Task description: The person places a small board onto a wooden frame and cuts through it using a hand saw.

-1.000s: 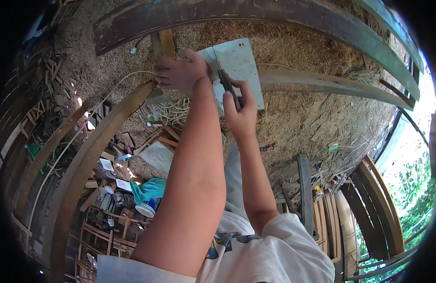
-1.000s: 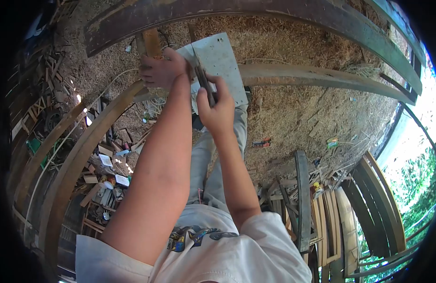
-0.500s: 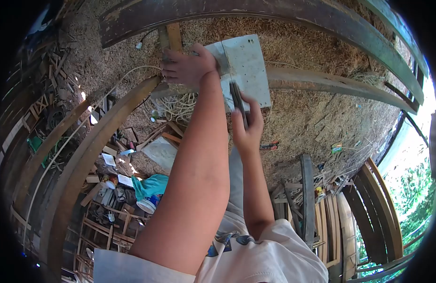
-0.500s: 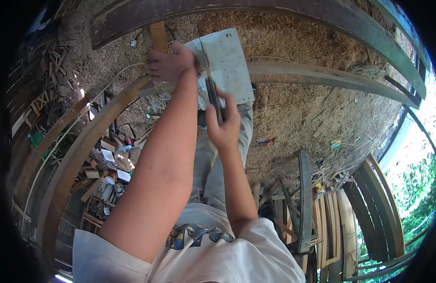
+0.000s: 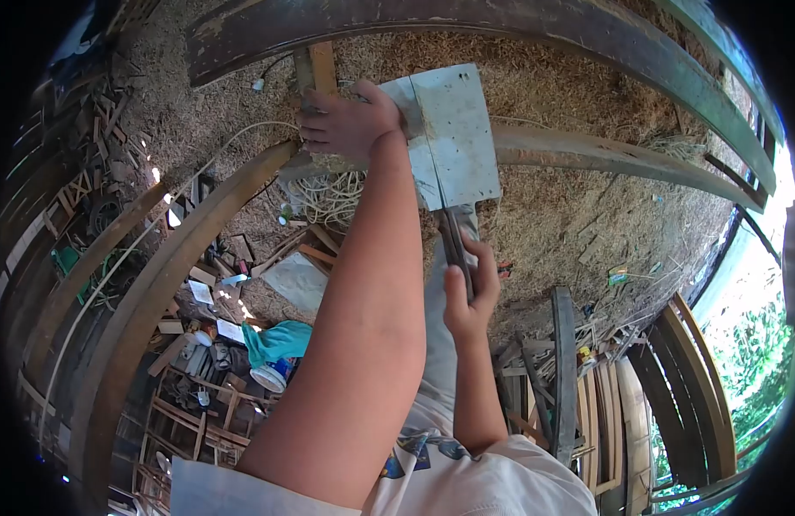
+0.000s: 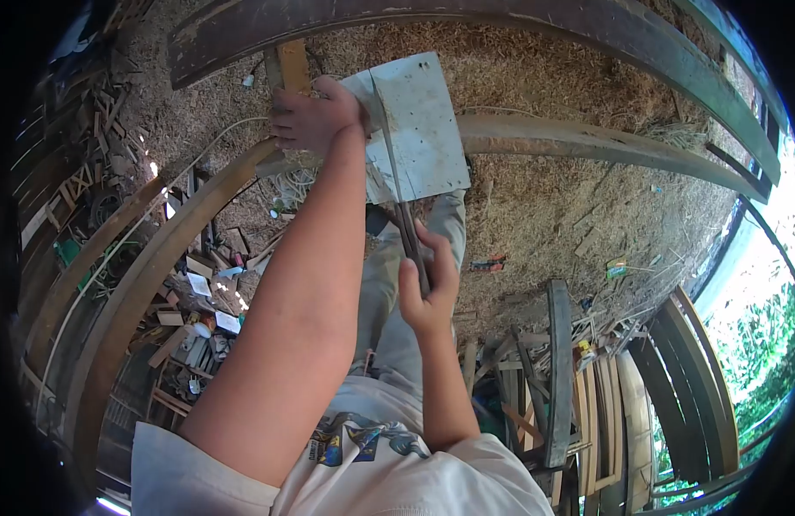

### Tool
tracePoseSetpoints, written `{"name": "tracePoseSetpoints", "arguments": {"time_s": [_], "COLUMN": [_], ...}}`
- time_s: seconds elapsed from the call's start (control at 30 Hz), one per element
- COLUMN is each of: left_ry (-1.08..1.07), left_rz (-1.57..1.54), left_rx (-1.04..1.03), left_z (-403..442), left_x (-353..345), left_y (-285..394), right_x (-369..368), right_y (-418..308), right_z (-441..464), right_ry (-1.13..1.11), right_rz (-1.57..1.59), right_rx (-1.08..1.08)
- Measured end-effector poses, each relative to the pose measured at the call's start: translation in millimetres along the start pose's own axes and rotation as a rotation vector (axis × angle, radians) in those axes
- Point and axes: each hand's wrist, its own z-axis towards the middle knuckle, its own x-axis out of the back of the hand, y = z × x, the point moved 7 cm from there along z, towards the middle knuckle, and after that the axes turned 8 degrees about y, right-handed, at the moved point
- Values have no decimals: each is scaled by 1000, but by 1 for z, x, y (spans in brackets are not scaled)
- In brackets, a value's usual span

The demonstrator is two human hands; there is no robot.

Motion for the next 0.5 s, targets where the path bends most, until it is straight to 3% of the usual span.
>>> {"name": "tracePoseSetpoints", "arguments": {"time_s": [0.1, 0.2, 0.4, 0.5], "left_ry": [-74, -104, -91, -113], "left_rz": [-1, 7, 7, 16], "left_rx": [29, 54, 20, 51], "left_z": [2, 2, 0, 0], "left_x": [1, 2, 3, 1], "left_y": [1, 1, 3, 3], "right_x": [-5, -54, 4, -10], "right_y": [9, 24, 2, 16], "right_z": [6, 76, -8, 19], "right_ry": [-33, -56, 72, -19], "right_rz": [-24, -88, 71, -31], "right_rx": [-106, -207, -137, -120]}}
